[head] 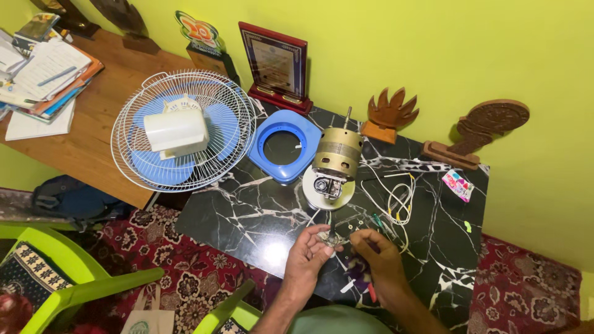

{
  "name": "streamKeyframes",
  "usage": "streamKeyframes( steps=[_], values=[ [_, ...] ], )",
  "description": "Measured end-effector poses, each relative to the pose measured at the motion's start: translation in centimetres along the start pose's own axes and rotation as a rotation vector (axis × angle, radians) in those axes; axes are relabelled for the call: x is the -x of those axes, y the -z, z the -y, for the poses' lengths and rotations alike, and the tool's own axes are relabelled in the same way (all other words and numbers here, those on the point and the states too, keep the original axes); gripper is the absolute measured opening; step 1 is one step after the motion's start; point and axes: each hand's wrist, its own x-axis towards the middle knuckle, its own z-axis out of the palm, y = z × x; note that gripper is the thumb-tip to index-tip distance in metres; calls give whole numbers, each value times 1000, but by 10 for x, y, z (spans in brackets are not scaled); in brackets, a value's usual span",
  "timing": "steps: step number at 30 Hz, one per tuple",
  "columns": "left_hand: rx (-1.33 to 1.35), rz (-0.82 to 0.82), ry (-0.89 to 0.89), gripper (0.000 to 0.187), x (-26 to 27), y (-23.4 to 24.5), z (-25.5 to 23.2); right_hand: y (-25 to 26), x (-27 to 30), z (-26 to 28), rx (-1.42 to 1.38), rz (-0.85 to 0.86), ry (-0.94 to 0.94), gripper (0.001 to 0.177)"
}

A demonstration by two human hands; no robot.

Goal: The person disassembles a fan motor, cleans its components with a cloth, and uses pliers and a screwdriver to adjust and reassemble the motor. The person handles the motor, wires, and tools throughout the process.

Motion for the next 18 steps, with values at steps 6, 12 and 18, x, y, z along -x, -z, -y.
streamKeyframes(
  steps=[6, 12, 18],
  values=[
    [59, 2, -26, 43, -6, 3, 0, -10, 4, 3, 5, 11, 23, 16],
    [62, -4, -33, 43, -3, 3, -1, -19, 7, 8, -28, 73, -16, 16],
    [42, -38, 45, 43, -3, -1, 2, -1, -7, 13, 258, -76, -23, 18]
  ],
)
